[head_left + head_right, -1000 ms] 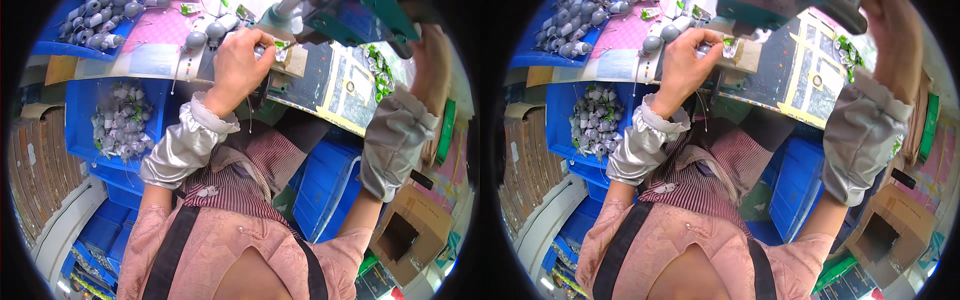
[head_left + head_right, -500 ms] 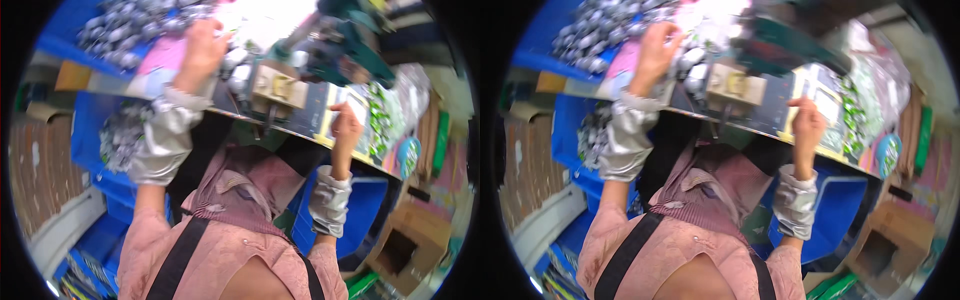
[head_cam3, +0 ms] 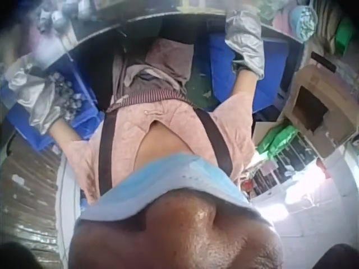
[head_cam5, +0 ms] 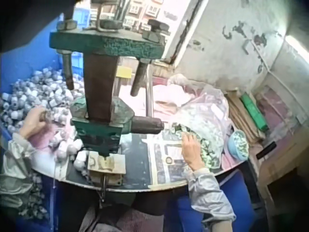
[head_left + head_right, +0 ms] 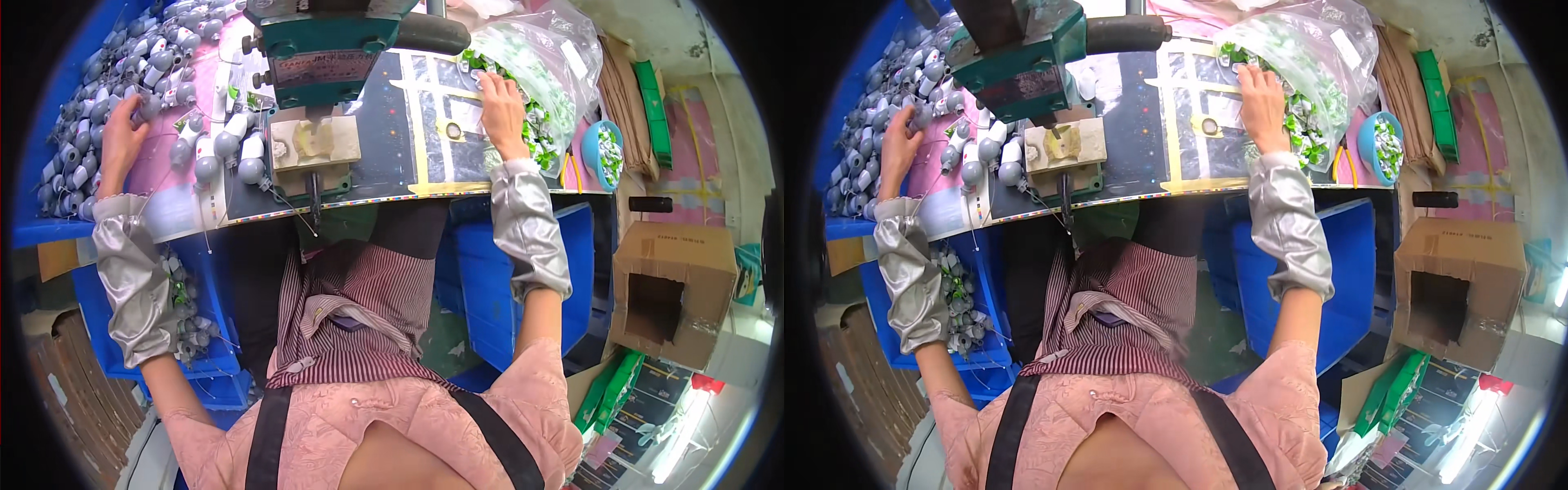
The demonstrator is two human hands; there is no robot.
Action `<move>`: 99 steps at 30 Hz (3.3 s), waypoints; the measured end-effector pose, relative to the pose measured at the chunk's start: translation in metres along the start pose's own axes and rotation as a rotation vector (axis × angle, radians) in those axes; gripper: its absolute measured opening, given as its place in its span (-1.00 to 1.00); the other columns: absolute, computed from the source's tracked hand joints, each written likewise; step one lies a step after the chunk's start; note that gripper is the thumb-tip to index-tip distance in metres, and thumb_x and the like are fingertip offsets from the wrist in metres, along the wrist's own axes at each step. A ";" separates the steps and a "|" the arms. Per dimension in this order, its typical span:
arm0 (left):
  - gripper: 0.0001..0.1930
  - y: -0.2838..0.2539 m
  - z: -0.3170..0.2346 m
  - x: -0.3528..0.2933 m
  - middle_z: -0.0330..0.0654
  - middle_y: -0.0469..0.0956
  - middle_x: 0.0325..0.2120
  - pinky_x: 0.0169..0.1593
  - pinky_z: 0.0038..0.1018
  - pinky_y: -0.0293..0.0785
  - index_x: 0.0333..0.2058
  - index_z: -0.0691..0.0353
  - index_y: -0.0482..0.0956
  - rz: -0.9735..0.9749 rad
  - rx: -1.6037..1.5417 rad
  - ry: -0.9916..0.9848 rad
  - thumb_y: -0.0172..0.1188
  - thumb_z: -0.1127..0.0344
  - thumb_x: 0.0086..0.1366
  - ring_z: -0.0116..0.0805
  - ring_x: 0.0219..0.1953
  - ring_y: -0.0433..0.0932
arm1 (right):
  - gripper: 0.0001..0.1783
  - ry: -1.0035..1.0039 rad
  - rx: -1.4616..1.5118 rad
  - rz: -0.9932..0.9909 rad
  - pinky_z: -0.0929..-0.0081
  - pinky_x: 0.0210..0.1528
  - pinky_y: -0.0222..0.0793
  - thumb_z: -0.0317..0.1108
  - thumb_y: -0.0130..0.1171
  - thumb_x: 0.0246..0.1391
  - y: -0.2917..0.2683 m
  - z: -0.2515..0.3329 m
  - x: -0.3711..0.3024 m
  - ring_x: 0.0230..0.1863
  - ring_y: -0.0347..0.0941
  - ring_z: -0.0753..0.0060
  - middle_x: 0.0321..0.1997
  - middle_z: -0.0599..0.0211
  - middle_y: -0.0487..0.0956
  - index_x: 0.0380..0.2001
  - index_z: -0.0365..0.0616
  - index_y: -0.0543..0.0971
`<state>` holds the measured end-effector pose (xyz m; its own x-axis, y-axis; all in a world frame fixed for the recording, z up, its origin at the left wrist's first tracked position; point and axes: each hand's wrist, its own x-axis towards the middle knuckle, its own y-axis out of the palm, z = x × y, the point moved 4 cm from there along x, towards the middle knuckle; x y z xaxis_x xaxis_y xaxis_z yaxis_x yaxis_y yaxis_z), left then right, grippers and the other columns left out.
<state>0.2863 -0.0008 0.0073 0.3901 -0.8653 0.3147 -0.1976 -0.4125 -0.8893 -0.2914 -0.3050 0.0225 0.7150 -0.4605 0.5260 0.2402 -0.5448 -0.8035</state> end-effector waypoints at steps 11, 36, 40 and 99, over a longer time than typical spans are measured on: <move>-0.62 -0.032 -0.017 -0.016 -0.40 0.61 -0.45 -0.53 -0.70 0.16 -0.25 0.24 0.63 -0.591 -0.941 -0.347 0.59 0.24 0.02 -0.72 -0.57 0.35 | -0.77 0.620 0.892 -0.097 0.65 -0.25 0.48 -0.37 0.18 0.30 -0.021 0.027 -0.002 -0.29 0.62 0.57 -0.29 0.29 0.66 -0.06 -0.28 0.55; -0.51 -0.036 -0.190 -0.079 0.23 0.31 0.23 0.28 -0.34 0.41 0.16 0.59 0.31 -0.015 -1.666 0.035 0.11 0.33 0.40 0.12 0.21 0.44 | -0.69 0.148 0.902 -0.180 0.41 -0.24 0.32 -0.28 0.02 0.35 -0.107 0.227 0.008 -0.35 0.40 0.42 -0.41 0.30 0.51 -0.03 -0.26 0.58; -0.36 -0.038 -0.207 -0.094 0.22 0.49 0.05 -0.14 -0.54 0.60 0.17 0.53 0.26 0.033 -2.067 -0.355 0.08 0.01 0.44 -0.20 -0.10 0.68 | -0.75 0.762 1.078 -0.190 0.72 -0.40 0.14 -0.27 0.00 0.40 -0.092 0.157 -0.003 -0.46 0.23 0.76 -0.50 0.55 0.38 -0.24 -0.23 0.56; -0.90 0.024 -0.276 -0.113 -0.17 0.56 -0.50 -0.29 -0.30 0.44 -0.41 0.20 0.62 -0.202 -0.810 -0.183 0.36 0.38 0.13 -0.15 -0.39 0.54 | -0.71 0.765 1.570 -0.173 0.67 -0.69 0.07 -0.31 0.02 0.33 -0.114 0.126 0.106 -0.72 0.25 0.66 -0.68 0.38 0.45 -0.50 -0.16 0.48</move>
<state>-0.0108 0.0082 0.0423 0.6121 -0.7225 0.3215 -0.6634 -0.6904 -0.2883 -0.1601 -0.2042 0.1347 0.2839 -0.9236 0.2576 0.9531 0.3011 0.0294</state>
